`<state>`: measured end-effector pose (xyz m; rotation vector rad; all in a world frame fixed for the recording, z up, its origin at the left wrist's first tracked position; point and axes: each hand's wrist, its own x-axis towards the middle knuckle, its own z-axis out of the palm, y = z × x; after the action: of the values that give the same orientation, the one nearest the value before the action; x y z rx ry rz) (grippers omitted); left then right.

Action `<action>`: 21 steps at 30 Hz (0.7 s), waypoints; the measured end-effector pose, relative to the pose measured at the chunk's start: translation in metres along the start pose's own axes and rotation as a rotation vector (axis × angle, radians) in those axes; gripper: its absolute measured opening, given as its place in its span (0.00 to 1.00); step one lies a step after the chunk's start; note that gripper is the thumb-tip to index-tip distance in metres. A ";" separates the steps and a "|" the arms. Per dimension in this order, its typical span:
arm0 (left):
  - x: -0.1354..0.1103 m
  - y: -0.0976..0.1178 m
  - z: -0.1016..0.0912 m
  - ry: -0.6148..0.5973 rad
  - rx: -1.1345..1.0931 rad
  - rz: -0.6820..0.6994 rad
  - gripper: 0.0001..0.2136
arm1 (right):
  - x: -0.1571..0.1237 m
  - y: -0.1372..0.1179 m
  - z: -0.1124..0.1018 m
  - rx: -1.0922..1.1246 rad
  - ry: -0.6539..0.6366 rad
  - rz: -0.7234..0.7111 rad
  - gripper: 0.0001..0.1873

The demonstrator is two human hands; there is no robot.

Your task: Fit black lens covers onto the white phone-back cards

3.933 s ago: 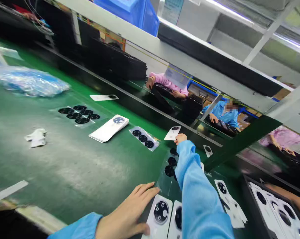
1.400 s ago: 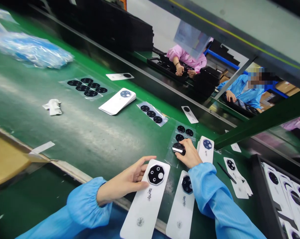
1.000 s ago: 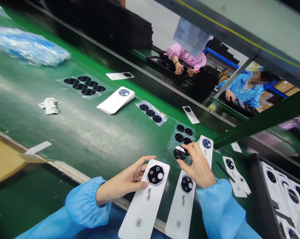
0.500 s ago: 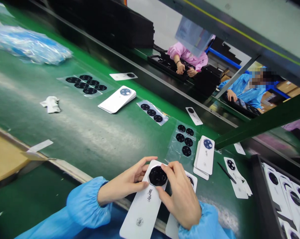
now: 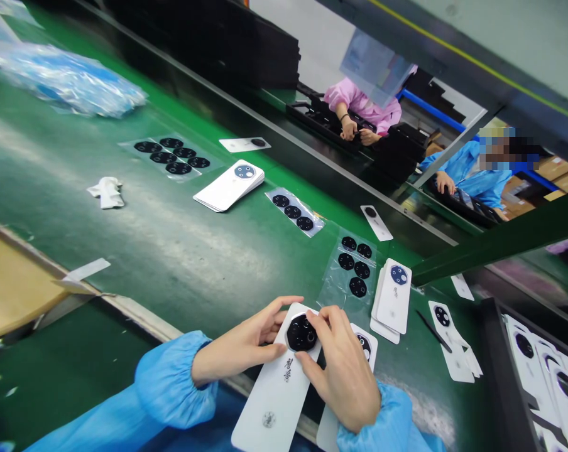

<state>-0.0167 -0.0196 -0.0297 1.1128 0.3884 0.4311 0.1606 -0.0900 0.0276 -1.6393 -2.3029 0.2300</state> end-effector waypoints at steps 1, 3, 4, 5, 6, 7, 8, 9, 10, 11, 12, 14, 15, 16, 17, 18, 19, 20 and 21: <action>0.000 0.000 0.000 0.002 -0.002 -0.004 0.33 | 0.000 0.000 0.000 0.006 -0.010 0.008 0.23; 0.001 -0.001 -0.001 0.008 -0.003 -0.006 0.33 | 0.000 -0.001 0.000 0.024 -0.037 0.028 0.23; 0.001 -0.001 -0.001 0.009 -0.001 -0.005 0.32 | 0.000 -0.001 0.000 0.032 -0.046 0.037 0.23; 0.001 -0.001 0.000 0.008 0.000 -0.007 0.32 | 0.000 -0.001 -0.001 0.037 -0.047 0.041 0.23; 0.001 -0.001 0.000 0.006 0.001 -0.008 0.32 | 0.000 -0.002 -0.001 0.038 -0.039 0.040 0.23; 0.001 -0.001 0.000 0.006 0.002 -0.009 0.32 | 0.000 -0.002 -0.001 0.036 -0.032 0.040 0.23; 0.000 -0.001 0.001 0.005 0.001 -0.012 0.32 | 0.001 -0.002 -0.001 0.034 -0.026 0.037 0.23; 0.000 0.000 0.001 0.004 0.000 -0.013 0.32 | 0.001 -0.002 -0.001 0.031 -0.023 0.032 0.23; 0.000 0.000 0.001 0.005 -0.002 -0.014 0.32 | 0.001 -0.002 -0.001 0.031 -0.024 0.029 0.23; 0.000 0.000 0.001 0.006 -0.001 -0.015 0.32 | 0.001 -0.002 -0.001 0.032 -0.028 0.028 0.23; -0.001 0.001 0.001 0.006 -0.001 -0.014 0.32 | 0.001 -0.002 -0.001 0.034 -0.034 0.027 0.23; -0.002 0.001 0.000 0.002 0.000 -0.012 0.32 | 0.000 -0.002 -0.001 0.041 -0.048 0.034 0.24; -0.002 0.000 0.000 0.000 0.001 -0.009 0.32 | 0.000 -0.002 0.000 0.044 -0.052 0.040 0.24; -0.002 0.000 0.000 -0.004 0.002 -0.006 0.32 | 0.000 -0.002 0.000 0.046 -0.053 0.043 0.24; -0.002 0.000 0.000 -0.007 0.005 -0.001 0.32 | 0.000 -0.002 0.000 0.048 -0.051 0.045 0.24; -0.002 0.000 0.000 -0.008 0.007 0.003 0.32 | 0.001 -0.002 0.001 0.049 -0.051 0.046 0.24; -0.002 0.000 0.000 -0.008 0.009 0.006 0.32 | 0.001 -0.001 0.001 0.051 -0.053 0.048 0.24; -0.001 0.000 0.000 -0.007 0.010 0.008 0.32 | 0.001 -0.001 0.001 0.051 -0.058 0.051 0.24; -0.001 0.000 0.000 -0.006 0.010 0.007 0.32 | 0.001 -0.001 0.001 0.052 -0.063 0.052 0.24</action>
<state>-0.0177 -0.0202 -0.0300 1.1251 0.3818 0.4318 0.1588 -0.0890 0.0272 -1.6909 -2.2813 0.3545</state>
